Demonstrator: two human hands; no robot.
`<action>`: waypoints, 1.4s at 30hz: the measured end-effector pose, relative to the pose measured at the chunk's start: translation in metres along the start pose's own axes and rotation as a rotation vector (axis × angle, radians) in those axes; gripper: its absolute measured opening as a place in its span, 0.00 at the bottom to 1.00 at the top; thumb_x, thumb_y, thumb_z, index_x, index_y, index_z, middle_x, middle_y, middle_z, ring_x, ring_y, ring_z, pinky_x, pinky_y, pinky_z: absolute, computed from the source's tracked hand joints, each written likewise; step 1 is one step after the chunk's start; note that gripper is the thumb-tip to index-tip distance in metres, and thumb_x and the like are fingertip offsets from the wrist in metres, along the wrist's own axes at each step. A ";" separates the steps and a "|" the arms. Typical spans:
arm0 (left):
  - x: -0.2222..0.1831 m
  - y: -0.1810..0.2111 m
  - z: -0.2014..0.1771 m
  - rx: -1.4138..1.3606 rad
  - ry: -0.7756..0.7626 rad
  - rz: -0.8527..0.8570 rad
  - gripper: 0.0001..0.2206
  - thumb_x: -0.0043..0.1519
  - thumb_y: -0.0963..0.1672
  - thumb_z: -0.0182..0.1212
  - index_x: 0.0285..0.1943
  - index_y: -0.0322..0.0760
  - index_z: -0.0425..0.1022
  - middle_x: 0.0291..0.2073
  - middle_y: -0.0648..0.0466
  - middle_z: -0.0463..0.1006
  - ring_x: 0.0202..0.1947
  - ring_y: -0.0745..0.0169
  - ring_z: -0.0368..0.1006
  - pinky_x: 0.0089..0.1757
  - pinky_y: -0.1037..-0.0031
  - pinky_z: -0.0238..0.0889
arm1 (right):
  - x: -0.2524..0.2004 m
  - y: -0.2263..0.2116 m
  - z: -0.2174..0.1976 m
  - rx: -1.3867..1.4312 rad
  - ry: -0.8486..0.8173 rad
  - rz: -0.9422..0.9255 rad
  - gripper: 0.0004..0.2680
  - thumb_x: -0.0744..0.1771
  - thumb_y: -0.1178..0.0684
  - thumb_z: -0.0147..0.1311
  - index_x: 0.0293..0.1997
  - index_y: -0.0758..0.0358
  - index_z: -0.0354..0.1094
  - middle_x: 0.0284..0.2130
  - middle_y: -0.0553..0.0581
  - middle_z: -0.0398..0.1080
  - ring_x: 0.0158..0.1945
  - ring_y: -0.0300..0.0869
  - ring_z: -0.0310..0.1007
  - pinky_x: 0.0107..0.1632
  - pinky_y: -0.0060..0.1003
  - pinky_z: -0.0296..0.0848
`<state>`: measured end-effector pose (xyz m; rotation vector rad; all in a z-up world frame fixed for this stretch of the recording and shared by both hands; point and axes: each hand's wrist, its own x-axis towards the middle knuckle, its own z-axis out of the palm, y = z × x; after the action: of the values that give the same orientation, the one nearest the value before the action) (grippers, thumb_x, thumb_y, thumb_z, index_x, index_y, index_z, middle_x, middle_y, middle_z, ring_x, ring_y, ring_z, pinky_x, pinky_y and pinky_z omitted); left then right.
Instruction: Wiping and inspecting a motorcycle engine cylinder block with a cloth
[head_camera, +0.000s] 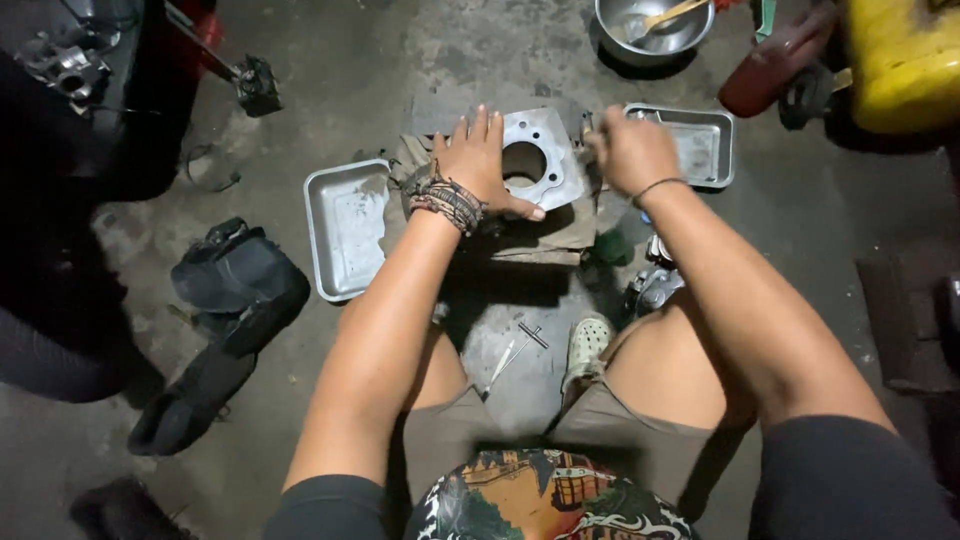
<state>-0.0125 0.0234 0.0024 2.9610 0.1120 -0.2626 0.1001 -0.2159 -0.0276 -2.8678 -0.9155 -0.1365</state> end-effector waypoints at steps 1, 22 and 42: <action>-0.005 0.002 -0.001 0.004 -0.001 0.001 0.70 0.34 0.72 0.69 0.80 0.32 0.46 0.77 0.40 0.51 0.74 0.35 0.51 0.64 0.35 0.45 | -0.006 0.004 -0.002 0.003 0.002 0.002 0.10 0.71 0.46 0.54 0.46 0.62 0.70 0.30 0.70 0.76 0.41 0.66 0.79 0.43 0.60 0.74; -0.014 0.006 -0.014 0.009 -0.054 -0.032 0.69 0.36 0.73 0.68 0.80 0.33 0.45 0.77 0.42 0.52 0.73 0.40 0.54 0.63 0.43 0.52 | -0.033 -0.019 -0.031 -0.116 -0.054 -0.055 0.11 0.70 0.43 0.50 0.40 0.59 0.67 0.27 0.66 0.77 0.37 0.61 0.81 0.42 0.55 0.76; -0.020 0.017 -0.011 -0.005 0.050 -0.100 0.68 0.39 0.73 0.63 0.76 0.22 0.50 0.68 0.31 0.61 0.66 0.30 0.61 0.60 0.43 0.52 | -0.030 -0.066 -0.051 0.075 0.009 0.017 0.12 0.70 0.42 0.50 0.38 0.61 0.70 0.25 0.70 0.76 0.36 0.66 0.80 0.39 0.58 0.75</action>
<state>-0.0287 0.0071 0.0199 2.9615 0.2678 -0.2009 0.0349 -0.1875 0.0255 -2.8030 -0.8747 -0.1115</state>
